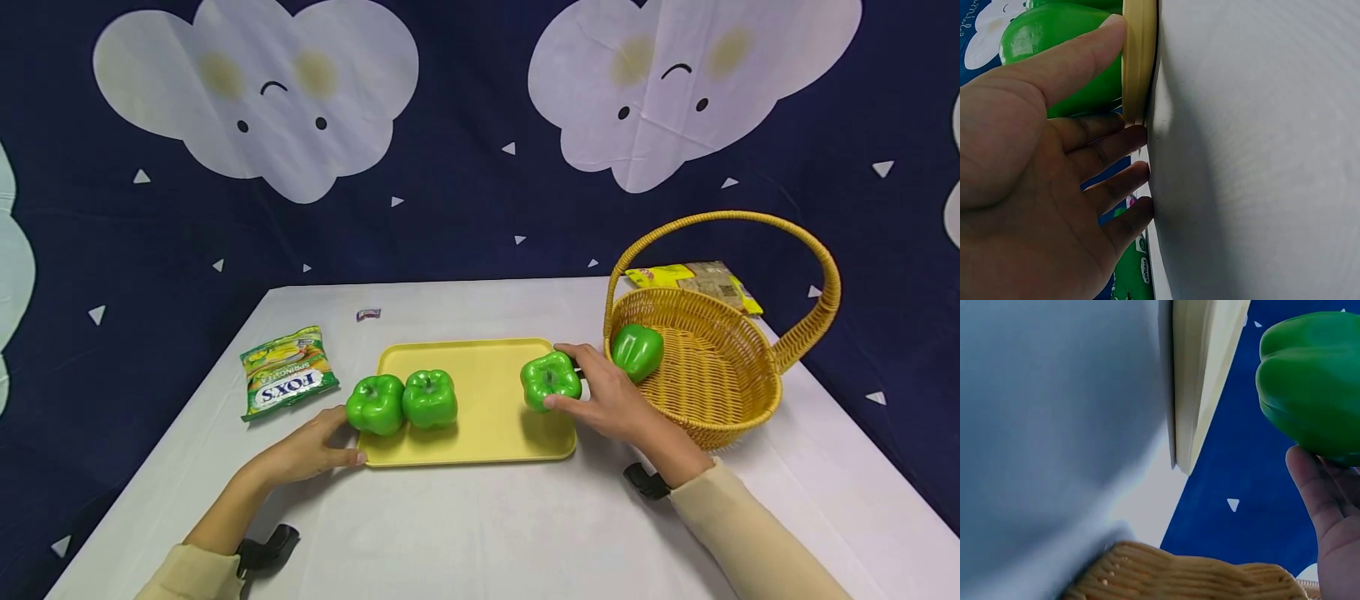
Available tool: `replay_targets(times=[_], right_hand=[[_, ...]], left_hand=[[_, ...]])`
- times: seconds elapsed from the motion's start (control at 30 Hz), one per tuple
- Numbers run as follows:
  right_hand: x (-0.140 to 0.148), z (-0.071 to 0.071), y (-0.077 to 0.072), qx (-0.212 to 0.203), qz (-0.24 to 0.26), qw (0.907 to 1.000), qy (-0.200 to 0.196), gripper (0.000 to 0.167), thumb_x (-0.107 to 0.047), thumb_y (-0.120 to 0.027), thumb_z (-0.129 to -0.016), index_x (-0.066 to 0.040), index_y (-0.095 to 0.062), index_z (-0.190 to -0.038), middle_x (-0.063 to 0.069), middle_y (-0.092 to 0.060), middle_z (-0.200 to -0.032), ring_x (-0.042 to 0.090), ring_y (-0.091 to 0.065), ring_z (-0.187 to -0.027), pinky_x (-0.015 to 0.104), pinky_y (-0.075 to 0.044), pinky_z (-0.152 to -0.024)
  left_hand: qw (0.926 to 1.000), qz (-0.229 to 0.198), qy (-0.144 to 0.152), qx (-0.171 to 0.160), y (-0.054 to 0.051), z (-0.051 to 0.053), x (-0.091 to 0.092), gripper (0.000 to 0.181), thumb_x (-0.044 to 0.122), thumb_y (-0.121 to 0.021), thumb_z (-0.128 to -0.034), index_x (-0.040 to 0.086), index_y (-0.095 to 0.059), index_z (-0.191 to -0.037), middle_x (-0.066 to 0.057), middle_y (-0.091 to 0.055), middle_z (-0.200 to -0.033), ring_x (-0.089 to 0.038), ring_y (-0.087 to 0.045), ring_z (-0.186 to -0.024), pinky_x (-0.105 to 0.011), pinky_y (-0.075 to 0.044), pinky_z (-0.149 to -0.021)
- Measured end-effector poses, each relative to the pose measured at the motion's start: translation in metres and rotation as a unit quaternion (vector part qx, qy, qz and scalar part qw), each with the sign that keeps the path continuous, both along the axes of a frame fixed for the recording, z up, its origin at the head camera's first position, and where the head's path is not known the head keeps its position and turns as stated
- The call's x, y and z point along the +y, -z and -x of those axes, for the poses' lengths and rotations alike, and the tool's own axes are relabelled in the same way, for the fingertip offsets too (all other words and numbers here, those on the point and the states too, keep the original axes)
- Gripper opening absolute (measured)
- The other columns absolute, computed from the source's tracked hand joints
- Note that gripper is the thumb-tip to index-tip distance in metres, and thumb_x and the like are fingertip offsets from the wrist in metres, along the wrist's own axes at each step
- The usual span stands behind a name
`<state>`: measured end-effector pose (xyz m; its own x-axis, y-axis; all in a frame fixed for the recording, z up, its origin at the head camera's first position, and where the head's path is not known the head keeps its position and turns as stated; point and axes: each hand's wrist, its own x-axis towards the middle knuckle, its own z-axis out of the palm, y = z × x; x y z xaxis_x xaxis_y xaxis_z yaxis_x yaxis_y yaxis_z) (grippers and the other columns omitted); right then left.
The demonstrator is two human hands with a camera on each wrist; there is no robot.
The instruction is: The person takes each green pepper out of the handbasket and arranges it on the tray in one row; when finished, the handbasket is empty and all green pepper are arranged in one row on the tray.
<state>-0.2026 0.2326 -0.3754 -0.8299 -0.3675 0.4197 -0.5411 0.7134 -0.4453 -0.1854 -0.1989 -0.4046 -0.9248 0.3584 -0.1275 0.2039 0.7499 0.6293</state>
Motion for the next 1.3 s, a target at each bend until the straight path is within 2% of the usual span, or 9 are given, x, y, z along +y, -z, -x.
replay_targets(times=[0.33, 0.77, 1.3], right_hand=[[-0.009, 0.007, 0.008, -0.033, 0.014, 0.9992, -0.016, 0.067, -0.031, -0.074, -0.08, -0.006, -0.044, -0.135, 0.008, -0.063, -0.113, 0.016, -0.06, -0.092, 0.039, -0.053, -0.079], [-0.027, 0.011, 0.013, -0.086, 0.018, 0.996, -0.015, 0.069, -0.037, -0.071, -0.082, -0.008, -0.041, -0.138, 0.013, -0.061, -0.116, 0.02, -0.061, -0.093, 0.039, -0.053, -0.08], [-0.049, 0.014, 0.014, -0.119, 0.036, 0.9921, -0.021, 0.069, -0.04, -0.068, -0.084, -0.01, -0.04, -0.139, 0.013, -0.061, -0.118, 0.024, -0.062, -0.1, 0.042, -0.053, -0.087]], left_hand=[[1.0, -0.004, 0.005, 0.001, 0.001, 0.001, 0.0, 0.078, 0.034, -0.074, -0.0786, 0.009, -0.038, -0.143, -0.021, -0.037, -0.148, -0.042, -0.029, -0.138, -0.062, -0.021, -0.113], [1.0, -0.003, 0.006, 0.003, 0.001, 0.001, -0.001, 0.076, 0.033, -0.074, -0.0784, 0.009, -0.04, -0.142, -0.021, -0.039, -0.147, -0.042, -0.03, -0.138, -0.061, -0.022, -0.114], [1.0, -0.007, 0.004, 0.001, 0.003, 0.002, -0.001, 0.074, 0.034, -0.074, -0.0782, 0.009, -0.043, -0.14, -0.02, -0.04, -0.146, -0.041, -0.03, -0.138, -0.061, -0.022, -0.114]])
